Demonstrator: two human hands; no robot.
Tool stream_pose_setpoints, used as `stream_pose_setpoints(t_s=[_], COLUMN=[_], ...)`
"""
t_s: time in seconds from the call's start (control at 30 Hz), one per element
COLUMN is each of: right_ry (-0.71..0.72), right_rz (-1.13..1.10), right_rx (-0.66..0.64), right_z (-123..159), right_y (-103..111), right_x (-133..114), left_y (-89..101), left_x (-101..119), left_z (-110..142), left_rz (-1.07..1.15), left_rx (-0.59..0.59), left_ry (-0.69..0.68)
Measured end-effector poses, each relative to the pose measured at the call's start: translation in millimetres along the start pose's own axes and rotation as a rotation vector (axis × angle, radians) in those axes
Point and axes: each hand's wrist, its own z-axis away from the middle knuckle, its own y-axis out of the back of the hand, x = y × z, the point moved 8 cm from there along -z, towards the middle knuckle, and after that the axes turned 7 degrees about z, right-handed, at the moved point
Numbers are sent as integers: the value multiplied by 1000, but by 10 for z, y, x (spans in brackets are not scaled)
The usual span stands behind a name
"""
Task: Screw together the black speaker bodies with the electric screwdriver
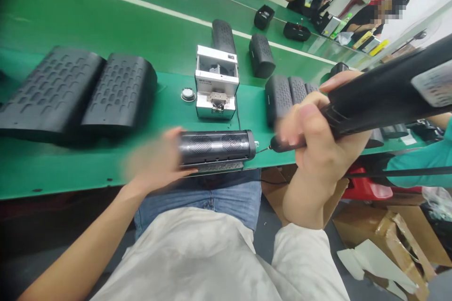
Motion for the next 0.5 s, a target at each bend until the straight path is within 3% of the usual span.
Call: stream_pose_setpoints(t_s=[0.13, 0.3, 0.5], right_ry=[-25, -242, -239], right_rz=[34, -32, -12], right_rx=[-29, -101, -114], right_z=[151, 348, 428], right_y=[-30, 23, 36], right_x=[284, 731, 823], left_y=[48, 167, 187], left_x=[-8, -33, -159], left_z=[24, 13, -16], left_rz=[23, -55, -77], left_rx=[20, 125, 157], left_ry=[66, 113, 125])
